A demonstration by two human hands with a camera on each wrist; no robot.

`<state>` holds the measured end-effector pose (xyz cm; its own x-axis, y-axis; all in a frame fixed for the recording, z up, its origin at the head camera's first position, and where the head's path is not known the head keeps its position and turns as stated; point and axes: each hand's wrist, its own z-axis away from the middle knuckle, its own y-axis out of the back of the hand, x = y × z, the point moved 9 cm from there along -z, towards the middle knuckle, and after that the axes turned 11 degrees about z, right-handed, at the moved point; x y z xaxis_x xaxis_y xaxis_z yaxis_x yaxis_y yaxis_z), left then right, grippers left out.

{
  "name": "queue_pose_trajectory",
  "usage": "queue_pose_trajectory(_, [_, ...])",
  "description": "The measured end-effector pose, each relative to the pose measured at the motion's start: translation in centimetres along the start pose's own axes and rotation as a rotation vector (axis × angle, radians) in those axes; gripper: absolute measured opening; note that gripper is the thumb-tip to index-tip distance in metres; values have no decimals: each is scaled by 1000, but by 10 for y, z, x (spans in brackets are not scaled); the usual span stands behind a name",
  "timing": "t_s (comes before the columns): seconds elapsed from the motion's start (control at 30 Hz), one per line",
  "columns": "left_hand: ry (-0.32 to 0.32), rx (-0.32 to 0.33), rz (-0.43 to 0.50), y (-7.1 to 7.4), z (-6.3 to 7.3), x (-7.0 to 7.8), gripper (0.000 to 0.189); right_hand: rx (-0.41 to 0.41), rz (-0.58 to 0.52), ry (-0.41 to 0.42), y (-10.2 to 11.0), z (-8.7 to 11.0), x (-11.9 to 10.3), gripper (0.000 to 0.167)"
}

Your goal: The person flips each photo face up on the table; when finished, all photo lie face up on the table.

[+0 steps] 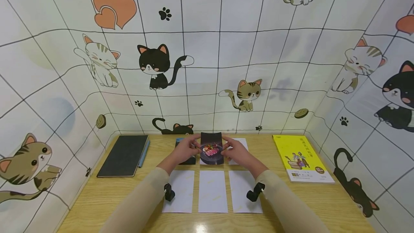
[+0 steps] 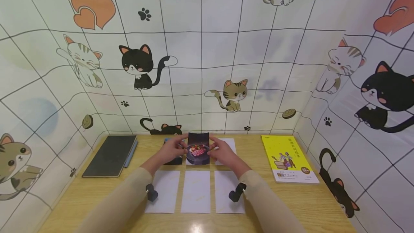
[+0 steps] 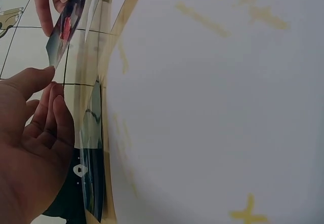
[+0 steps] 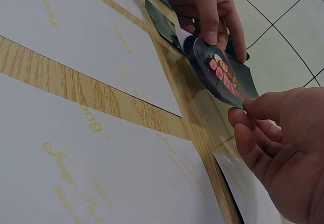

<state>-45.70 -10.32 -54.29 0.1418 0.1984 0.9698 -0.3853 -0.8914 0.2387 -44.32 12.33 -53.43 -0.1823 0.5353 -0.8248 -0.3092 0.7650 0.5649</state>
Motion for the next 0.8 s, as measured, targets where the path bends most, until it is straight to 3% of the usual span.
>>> queue_pose_trajectory(0.47, [83, -7, -110, 0, -9, -11, 73, -37, 70, -43, -6, -10, 11, 80])
queue_pose_trajectory(0.8, [100, -15, -162, -3, -10, -7, 70, -73, 80, -53, -9, -11, 10, 79])
